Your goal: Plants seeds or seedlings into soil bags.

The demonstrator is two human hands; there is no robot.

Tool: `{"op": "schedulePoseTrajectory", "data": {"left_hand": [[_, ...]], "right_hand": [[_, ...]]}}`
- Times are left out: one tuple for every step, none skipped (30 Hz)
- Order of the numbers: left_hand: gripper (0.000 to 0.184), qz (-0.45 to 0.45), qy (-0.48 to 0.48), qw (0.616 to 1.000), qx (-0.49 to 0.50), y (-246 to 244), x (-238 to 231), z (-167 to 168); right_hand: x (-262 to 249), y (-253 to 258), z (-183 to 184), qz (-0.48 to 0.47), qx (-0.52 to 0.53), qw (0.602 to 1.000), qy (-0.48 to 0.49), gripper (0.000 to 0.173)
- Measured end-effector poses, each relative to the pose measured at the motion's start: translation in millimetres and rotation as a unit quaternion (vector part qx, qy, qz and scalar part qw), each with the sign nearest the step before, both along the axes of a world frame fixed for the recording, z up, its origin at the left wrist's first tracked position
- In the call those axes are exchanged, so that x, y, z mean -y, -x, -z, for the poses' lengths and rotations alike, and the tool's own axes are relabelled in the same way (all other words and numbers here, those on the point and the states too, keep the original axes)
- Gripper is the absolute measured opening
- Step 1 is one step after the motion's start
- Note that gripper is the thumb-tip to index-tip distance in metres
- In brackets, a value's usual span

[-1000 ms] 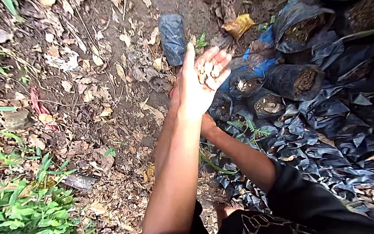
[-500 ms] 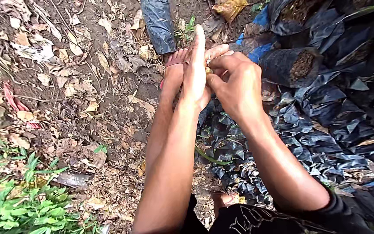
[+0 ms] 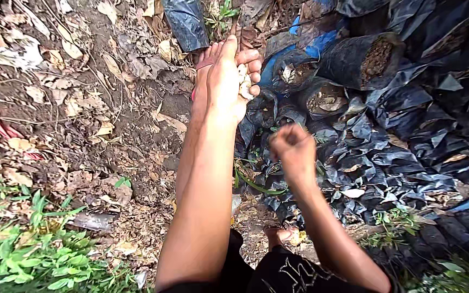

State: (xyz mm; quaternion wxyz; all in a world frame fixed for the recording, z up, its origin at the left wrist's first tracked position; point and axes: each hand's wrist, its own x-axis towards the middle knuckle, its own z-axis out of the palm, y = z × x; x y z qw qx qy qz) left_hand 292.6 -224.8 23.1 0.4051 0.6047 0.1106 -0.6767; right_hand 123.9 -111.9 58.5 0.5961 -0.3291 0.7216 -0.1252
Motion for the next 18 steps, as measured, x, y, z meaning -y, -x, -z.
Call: {"op": "schedulePoseTrajectory", "data": {"left_hand": [[0.047, -0.005, 0.006, 1.0, 0.001, -0.9, 1.4, -1.2], [0.048, -0.006, 0.011, 1.0, 0.002, -1.3, 2.0, -2.5], [0.048, 0.001, 0.016, 1.0, 0.001, -1.1, 1.7, -3.3], [0.049, 0.004, 0.017, 1.0, 0.0, -0.1, 0.9, -3.3], [0.049, 0.004, 0.017, 1.0, 0.001, 1.2, 0.1, -2.5], [0.048, 0.006, 0.017, 1.0, 0.003, 2.7, -1.4, -1.0], [0.047, 0.009, 0.015, 1.0, 0.007, 4.1, -3.3, 0.7], [0.045, 0.011, 0.015, 1.0, 0.009, 4.8, -5.2, 2.8], [0.045, 0.011, 0.012, 1.0, 0.012, 5.8, -6.6, 4.2], [0.045, 0.014, 0.01, 1.0, 0.011, 7.0, -7.6, 4.5], [0.046, 0.02, 0.01, 1.0, 0.005, 7.6, -7.8, 4.0], [0.045, 0.019, 0.012, 1.0, 0.001, 8.0, -7.1, 2.8], [0.045, 0.014, 0.015, 1.0, -0.002, 7.9, -6.6, 1.3], [0.045, 0.011, 0.019, 1.0, -0.003, 7.3, -6.2, 0.1], [0.045, 0.009, 0.022, 1.0, -0.005, 6.2, -5.7, -0.8], [0.047, 0.009, 0.024, 1.0, -0.006, 5.2, -4.8, -1.1], [0.047, 0.006, 0.023, 1.0, -0.008, 5.0, -4.1, -1.2], [0.048, 0.002, 0.019, 1.0, -0.007, 4.9, -3.3, -1.6]], "right_hand": [[-27.5, 1.3, 16.9, 0.008, -0.023, 0.999, -0.047, 0.008], [-50.4, 1.9, 33.4, -0.005, -0.063, 0.995, -0.079, 0.007], [-67.3, 2.5, 47.8, -0.036, -0.114, 0.989, -0.09, 0.007], [-78.4, 4.1, 61.4, -0.067, -0.159, 0.982, -0.083, 0.009], [-84.2, 6.8, 74.1, -0.087, -0.185, 0.976, -0.071, 0.013], [-86.6, 10.8, 85.9, -0.101, -0.202, 0.973, -0.057, 0.016], [-86.1, 15.4, 96.1, -0.117, -0.214, 0.969, -0.046, 0.02], [-83.5, 19.9, 104.4, -0.133, -0.228, 0.964, -0.039, 0.022], [-82.0, 24.7, 111.2, -0.149, -0.243, 0.958, -0.029, 0.022], [-81.9, 29.3, 117.1, -0.159, -0.257, 0.953, -0.015, 0.022], [-82.6, 32.4, 121.4, -0.167, -0.272, 0.948, -0.001, 0.021], [-83.1, 33.4, 123.9, -0.172, -0.284, 0.943, 0.011, 0.019], [-84.1, 32.1, 125.0, -0.174, -0.293, 0.94, 0.021, 0.019], [-85.5, 29.6, 126.0, -0.173, -0.298, 0.939, 0.023, 0.018], [-86.8, 27.1, 127.5, -0.173, -0.302, 0.937, 0.021, 0.018], [-88.0, 25.4, 129.0, -0.177, -0.309, 0.934, 0.022, 0.017], [-89.2, 24.3, 129.9, -0.183, -0.314, 0.931, 0.026, 0.017], [-89.4, 23.1, 129.9, -0.194, -0.317, 0.928, 0.029, 0.017]]}}
